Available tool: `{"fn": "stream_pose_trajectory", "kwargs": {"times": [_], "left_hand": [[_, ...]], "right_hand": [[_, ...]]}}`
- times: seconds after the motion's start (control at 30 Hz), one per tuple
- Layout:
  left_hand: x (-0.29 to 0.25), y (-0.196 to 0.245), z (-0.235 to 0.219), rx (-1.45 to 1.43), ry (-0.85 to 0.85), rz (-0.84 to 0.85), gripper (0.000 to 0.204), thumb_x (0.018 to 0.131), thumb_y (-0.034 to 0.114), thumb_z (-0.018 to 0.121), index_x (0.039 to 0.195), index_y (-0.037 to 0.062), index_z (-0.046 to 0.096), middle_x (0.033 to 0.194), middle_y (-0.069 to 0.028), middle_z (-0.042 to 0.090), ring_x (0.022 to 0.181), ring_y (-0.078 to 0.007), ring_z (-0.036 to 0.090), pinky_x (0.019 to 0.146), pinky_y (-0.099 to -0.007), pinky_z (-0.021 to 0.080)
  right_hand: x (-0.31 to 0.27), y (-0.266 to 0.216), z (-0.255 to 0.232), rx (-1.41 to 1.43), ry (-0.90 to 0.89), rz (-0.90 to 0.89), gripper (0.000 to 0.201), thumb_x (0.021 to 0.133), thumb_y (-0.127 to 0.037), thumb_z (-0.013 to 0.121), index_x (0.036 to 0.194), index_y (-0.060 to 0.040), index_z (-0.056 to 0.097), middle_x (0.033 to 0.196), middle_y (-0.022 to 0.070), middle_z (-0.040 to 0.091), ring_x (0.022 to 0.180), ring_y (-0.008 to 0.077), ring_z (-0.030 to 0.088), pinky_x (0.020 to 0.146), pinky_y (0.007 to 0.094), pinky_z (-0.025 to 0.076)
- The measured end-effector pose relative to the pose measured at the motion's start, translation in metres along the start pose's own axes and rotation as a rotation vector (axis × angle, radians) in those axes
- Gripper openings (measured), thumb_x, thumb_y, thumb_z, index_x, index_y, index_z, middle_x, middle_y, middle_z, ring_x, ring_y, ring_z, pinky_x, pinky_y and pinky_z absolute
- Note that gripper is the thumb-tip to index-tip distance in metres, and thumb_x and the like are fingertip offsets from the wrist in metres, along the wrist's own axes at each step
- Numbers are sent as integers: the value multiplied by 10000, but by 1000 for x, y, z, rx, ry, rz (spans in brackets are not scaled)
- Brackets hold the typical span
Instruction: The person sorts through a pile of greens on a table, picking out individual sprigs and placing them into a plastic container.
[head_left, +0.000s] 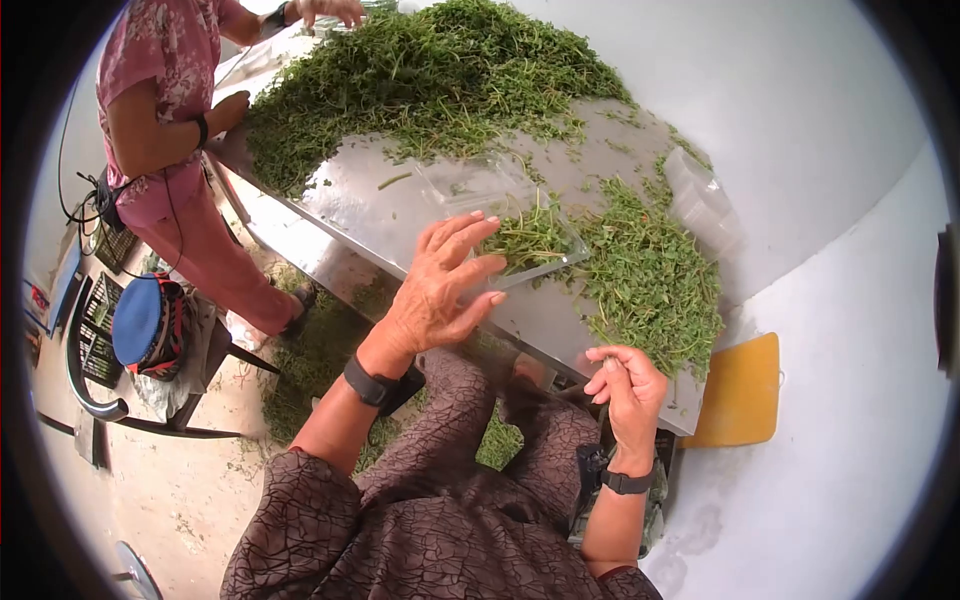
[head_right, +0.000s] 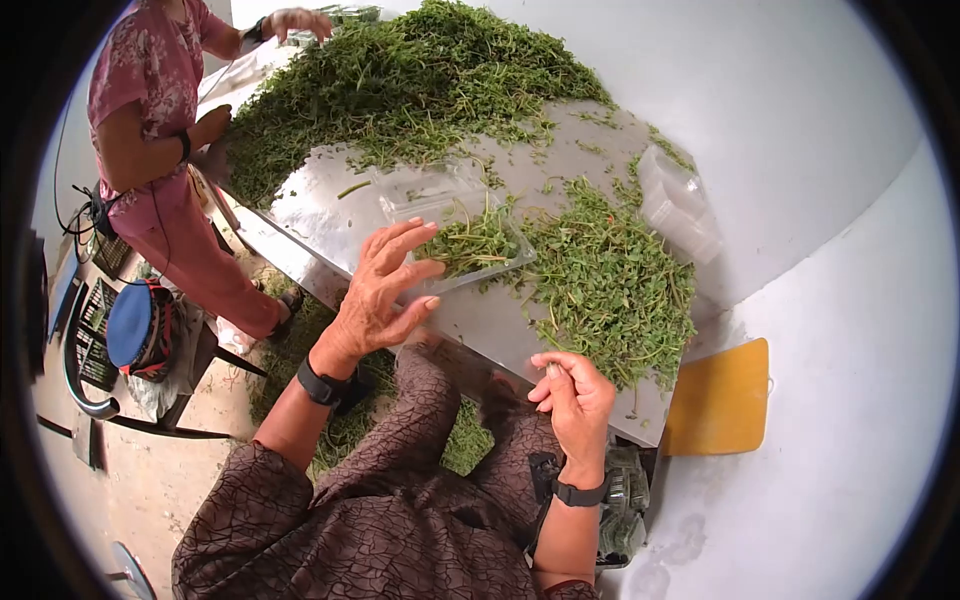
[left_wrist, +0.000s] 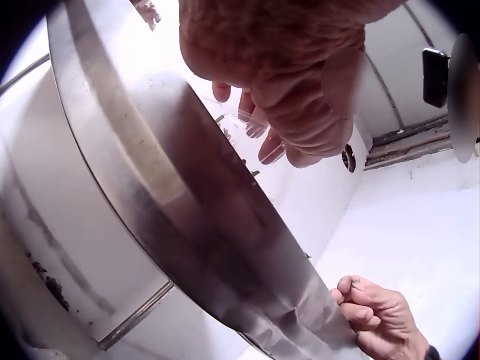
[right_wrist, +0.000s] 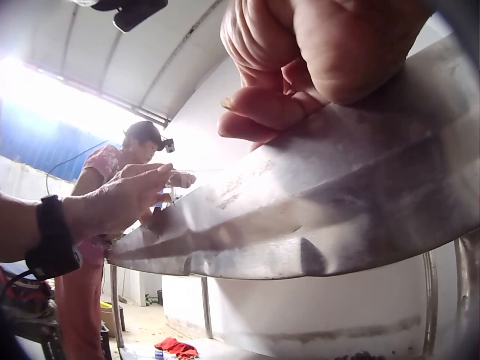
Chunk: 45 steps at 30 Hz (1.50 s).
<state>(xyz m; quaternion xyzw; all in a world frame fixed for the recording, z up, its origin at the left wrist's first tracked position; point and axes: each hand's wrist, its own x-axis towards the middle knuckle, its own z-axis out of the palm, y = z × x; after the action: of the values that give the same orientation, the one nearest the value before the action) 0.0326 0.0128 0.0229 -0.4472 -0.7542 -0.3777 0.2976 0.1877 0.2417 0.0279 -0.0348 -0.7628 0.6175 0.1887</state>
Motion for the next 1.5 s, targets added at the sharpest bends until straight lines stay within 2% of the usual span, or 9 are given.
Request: {"fn": "stream_pose_trajectory", "kwargs": {"times": [0.17, 0.53, 0.8, 1.07, 1.17, 1.27, 1.4, 1.43, 1.5], "left_hand": [[0, -7, -9, -28, 29, 72, 272, 678, 44, 637, 949, 65, 614, 1275, -136, 531, 1247, -357, 443, 1029, -519, 320], [6, -4, -47, 172, 152, 36, 307, 670, -10, 625, 958, 94, 638, 1158, -79, 606, 1208, -305, 492, 1032, -498, 330], [17, 10, -18, 50, -93, 75, 276, 759, 116, 666, 1033, 90, 645, 1126, -63, 612, 1178, -259, 497, 1070, -490, 266], [25, 13, -8, 146, -322, -63, 194, 884, 237, 574, 900, 69, 672, 824, -60, 662, 913, -236, 588, 1042, -515, 284], [30, 17, -13, 150, -439, -133, 201, 889, 235, 567, 945, 65, 659, 912, -75, 660, 992, -243, 577, 1048, -517, 275], [22, 14, -13, 86, -153, 4, 246, 900, 249, 551, 1027, 57, 639, 1085, -104, 627, 1097, -268, 541, 1055, -513, 271], [9, 2, -23, 143, -41, -7, 316, 909, 282, 531, 1110, 50, 607, 1248, -130, 549, 1180, -307, 490, 1058, -509, 271], [5, -4, -24, 124, 17, -36, 342, 913, 297, 514, 1132, 50, 602, 1269, -140, 535, 1185, -318, 483, 1056, -506, 278], [0, -18, -22, 54, 122, -73, 371, 884, 279, 532, 1167, 46, 584, 1265, -170, 523, 1175, -342, 475, 1041, -476, 305]], "right_hand": [[0, 1, -2, -23, 8, 21, 171, 934, -88, 523, 967, 41, 629, 872, 99, 679, 572, 74, 572, 500, 177, 428], [1, -3, 4, -46, 33, 6, 163, 940, -87, 526, 960, 29, 640, 707, 42, 637, 574, 62, 572, 499, 173, 424], [0, 1, 6, -49, 55, 7, 146, 933, -53, 521, 968, 25, 639, 830, 55, 671, 581, 60, 571, 499, 176, 424], [-1, 2, 4, -27, 44, 5, 151, 935, -71, 528, 970, 22, 640, 808, 53, 665, 591, 57, 575, 507, 177, 431], [-1, 2, 2, -36, 32, -1, 161, 935, -84, 533, 985, 24, 642, 769, 54, 656, 592, 60, 577, 509, 179, 433], [0, -3, 1, -48, 38, 16, 176, 938, -94, 533, 1004, 26, 642, 721, 50, 644, 599, 71, 587, 519, 183, 446], [3, -18, 3, -47, 123, -111, 226, 951, -109, 518, 1097, 22, 632, 1004, 107, 649, 742, 116, 629, 624, 228, 511], [7, -24, 2, -113, 101, -115, 294, 965, -160, 508, 1175, 26, 595, 1177, 126, 602, 917, 159, 627, 766, 284, 518], [18, -38, 12, -173, 113, -159, 324, 970, -190, 499, 1201, 24, 577, 1204, 127, 593, 994, 180, 604, 838, 307, 491]]}}
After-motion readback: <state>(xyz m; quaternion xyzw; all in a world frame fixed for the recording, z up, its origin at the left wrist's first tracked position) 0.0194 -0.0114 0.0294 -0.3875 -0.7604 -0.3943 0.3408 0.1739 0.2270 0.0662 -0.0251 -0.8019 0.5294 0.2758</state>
